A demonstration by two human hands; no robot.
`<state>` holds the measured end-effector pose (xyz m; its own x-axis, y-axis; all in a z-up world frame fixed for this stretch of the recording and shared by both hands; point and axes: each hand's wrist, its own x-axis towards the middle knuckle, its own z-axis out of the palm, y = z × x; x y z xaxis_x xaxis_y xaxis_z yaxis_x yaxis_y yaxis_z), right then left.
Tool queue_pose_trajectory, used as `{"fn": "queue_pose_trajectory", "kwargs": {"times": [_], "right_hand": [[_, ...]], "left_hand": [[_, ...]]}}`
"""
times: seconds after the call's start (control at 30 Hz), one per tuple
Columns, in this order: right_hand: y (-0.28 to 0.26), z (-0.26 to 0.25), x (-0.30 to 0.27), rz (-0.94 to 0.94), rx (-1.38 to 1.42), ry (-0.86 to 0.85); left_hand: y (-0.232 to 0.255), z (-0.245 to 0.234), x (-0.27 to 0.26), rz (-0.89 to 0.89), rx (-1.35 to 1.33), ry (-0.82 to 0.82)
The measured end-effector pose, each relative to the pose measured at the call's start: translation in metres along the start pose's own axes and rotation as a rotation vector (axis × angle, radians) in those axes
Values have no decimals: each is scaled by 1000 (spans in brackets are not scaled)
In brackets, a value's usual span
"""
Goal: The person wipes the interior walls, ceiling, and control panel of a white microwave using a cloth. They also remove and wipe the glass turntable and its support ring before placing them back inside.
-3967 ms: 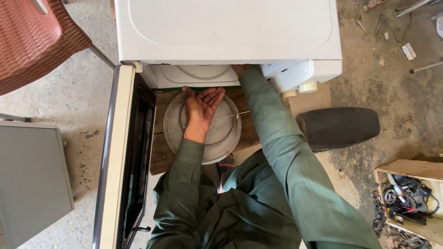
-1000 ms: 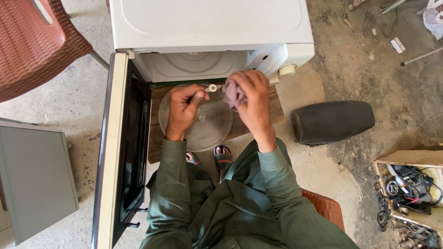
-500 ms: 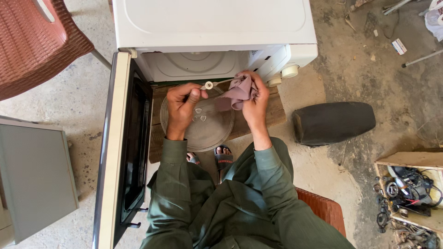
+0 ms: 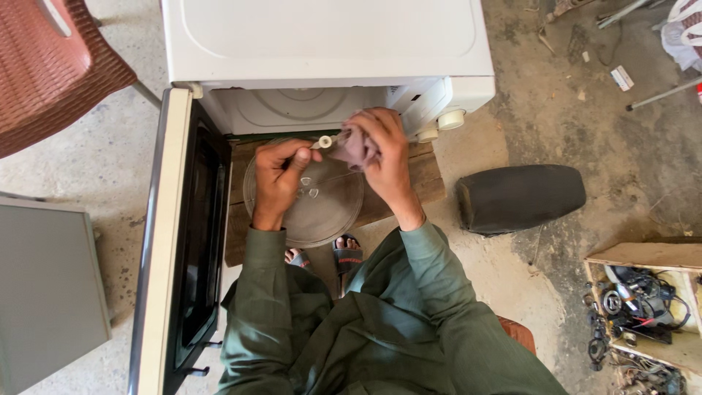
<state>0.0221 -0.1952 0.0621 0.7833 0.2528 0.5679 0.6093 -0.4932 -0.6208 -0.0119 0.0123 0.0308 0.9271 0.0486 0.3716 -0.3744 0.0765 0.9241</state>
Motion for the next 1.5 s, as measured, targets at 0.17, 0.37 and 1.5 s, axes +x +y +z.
{"fn": "queue_pose_trajectory", "kwargs": {"times": [0.17,0.37,1.5], "right_hand": [[62,14,-31,292,487,70],[55,24,-32,160,370,23],[84,26,-59,254,586,253]], "left_hand": [[2,3,5,-25,-15,15],[12,4,8,57,262,-45],[-2,25,-4,539,811,189]]}}
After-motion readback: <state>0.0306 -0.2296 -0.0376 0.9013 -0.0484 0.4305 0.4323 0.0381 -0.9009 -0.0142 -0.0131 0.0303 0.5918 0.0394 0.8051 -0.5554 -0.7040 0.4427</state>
